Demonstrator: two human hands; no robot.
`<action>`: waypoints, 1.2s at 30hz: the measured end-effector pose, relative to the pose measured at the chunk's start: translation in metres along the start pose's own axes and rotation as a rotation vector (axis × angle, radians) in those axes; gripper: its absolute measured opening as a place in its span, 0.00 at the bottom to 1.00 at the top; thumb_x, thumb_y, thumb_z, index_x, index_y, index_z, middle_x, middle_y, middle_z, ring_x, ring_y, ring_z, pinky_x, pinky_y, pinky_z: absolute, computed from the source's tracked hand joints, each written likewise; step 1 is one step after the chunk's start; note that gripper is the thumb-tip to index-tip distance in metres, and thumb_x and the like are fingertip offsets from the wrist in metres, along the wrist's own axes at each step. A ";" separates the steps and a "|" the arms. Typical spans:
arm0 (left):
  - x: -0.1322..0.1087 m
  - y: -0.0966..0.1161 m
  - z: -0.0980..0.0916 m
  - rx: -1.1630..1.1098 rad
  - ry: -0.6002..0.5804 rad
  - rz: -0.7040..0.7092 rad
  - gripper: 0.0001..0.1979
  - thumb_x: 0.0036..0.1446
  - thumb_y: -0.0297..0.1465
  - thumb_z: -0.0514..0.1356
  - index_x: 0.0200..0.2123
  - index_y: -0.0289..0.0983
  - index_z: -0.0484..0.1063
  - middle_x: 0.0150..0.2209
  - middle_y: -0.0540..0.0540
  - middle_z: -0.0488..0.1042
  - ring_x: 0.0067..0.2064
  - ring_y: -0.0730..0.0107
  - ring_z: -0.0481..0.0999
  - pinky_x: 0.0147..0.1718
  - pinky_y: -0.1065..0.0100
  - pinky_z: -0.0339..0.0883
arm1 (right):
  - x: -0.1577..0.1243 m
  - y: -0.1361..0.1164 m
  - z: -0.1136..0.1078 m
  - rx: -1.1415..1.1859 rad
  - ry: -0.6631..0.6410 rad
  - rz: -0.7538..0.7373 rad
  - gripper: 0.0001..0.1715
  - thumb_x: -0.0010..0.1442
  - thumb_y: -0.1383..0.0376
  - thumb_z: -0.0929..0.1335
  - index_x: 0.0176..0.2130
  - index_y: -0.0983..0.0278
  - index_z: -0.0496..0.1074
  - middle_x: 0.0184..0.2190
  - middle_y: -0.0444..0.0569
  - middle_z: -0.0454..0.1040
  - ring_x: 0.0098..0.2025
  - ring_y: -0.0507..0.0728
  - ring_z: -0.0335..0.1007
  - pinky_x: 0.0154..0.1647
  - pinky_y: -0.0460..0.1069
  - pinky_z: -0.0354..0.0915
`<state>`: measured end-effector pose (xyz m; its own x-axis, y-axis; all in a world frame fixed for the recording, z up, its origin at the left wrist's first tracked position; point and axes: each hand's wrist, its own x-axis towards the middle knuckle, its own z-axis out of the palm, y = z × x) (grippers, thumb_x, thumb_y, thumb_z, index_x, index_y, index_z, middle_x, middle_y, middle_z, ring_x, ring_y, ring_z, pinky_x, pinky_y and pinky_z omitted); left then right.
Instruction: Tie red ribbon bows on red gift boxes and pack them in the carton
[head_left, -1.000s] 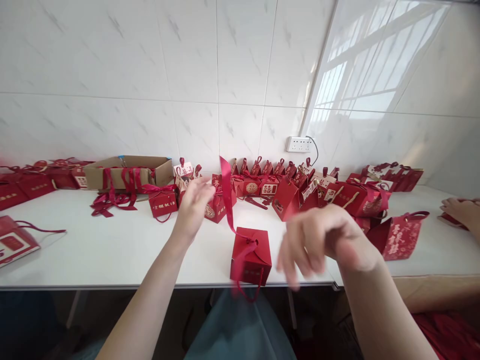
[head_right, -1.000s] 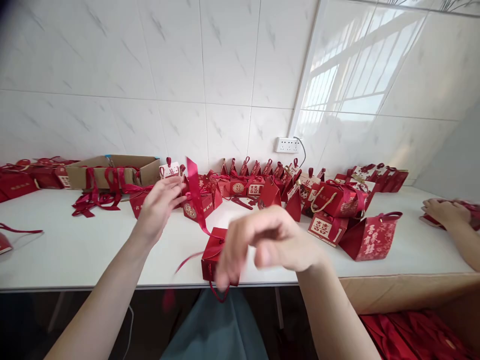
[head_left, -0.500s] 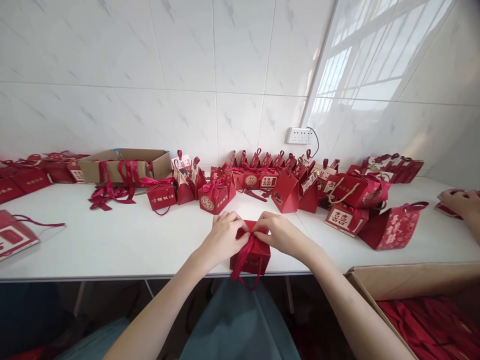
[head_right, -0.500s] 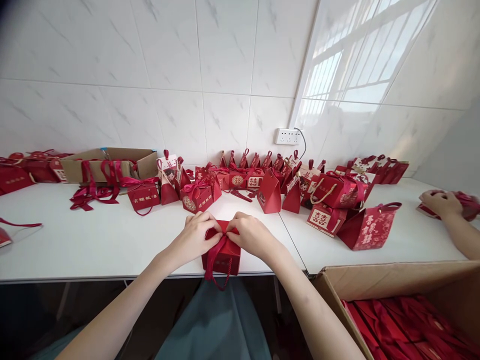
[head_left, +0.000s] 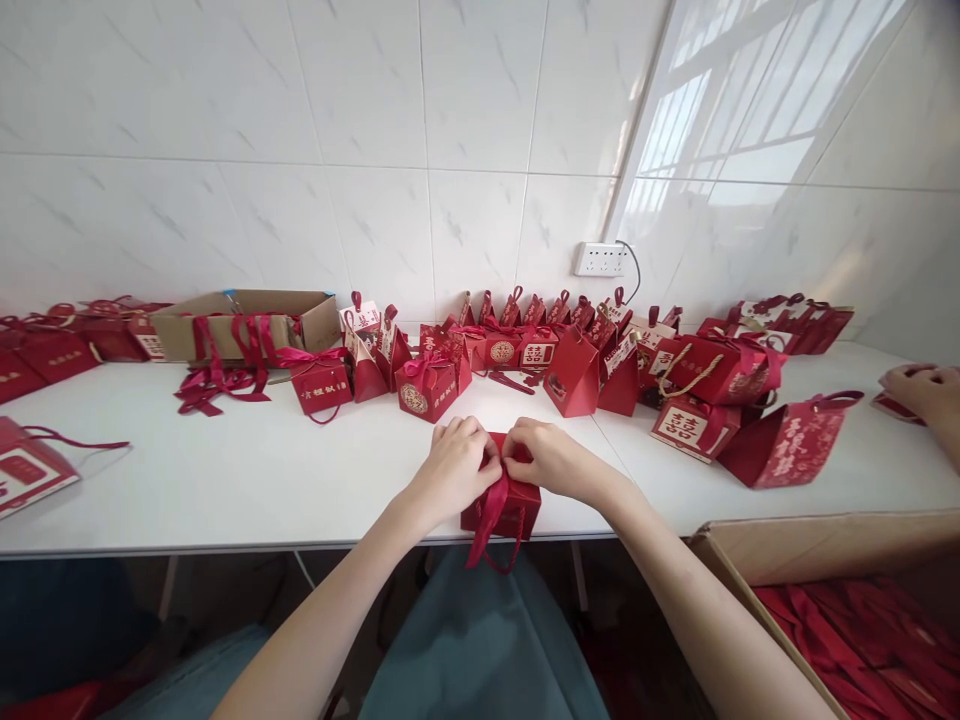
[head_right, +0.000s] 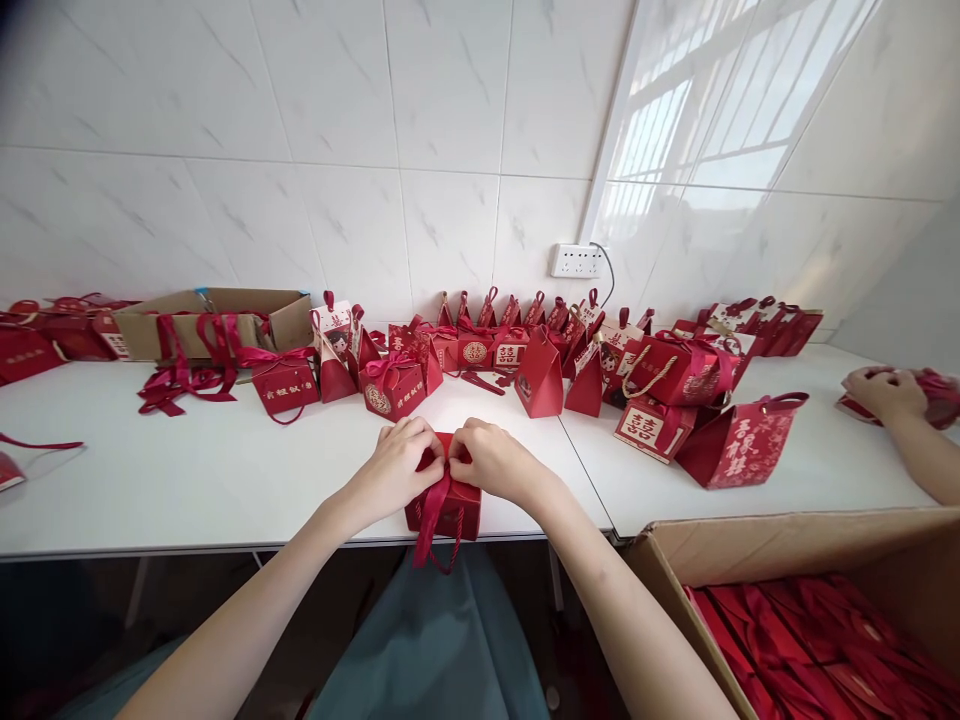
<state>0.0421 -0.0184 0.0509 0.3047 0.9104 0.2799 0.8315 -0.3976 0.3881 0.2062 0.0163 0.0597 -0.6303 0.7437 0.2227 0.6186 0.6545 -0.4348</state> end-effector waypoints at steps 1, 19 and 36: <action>-0.001 0.000 0.000 -0.006 0.012 -0.004 0.05 0.56 0.27 0.53 0.29 0.36 0.67 0.36 0.46 0.68 0.43 0.60 0.67 0.45 0.56 0.59 | 0.000 0.000 0.000 0.013 0.005 -0.002 0.06 0.50 0.75 0.66 0.26 0.65 0.70 0.29 0.47 0.69 0.29 0.52 0.64 0.33 0.46 0.59; -0.007 -0.005 0.006 -0.146 0.091 -0.045 0.05 0.56 0.26 0.52 0.28 0.38 0.63 0.36 0.47 0.67 0.42 0.62 0.67 0.46 0.57 0.60 | -0.012 0.004 0.014 0.256 0.175 -0.028 0.06 0.51 0.73 0.64 0.26 0.64 0.65 0.28 0.44 0.66 0.28 0.51 0.61 0.31 0.47 0.60; -0.007 -0.007 0.006 -0.180 0.071 0.045 0.05 0.59 0.24 0.52 0.32 0.37 0.66 0.38 0.48 0.68 0.45 0.64 0.68 0.47 0.57 0.59 | -0.015 0.017 0.012 0.416 0.051 -0.083 0.05 0.59 0.68 0.61 0.30 0.63 0.64 0.33 0.47 0.64 0.35 0.54 0.61 0.39 0.50 0.59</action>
<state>0.0366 -0.0207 0.0408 0.3004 0.8836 0.3591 0.7192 -0.4572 0.5232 0.2205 0.0150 0.0384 -0.6399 0.7031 0.3102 0.3176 0.6095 -0.7264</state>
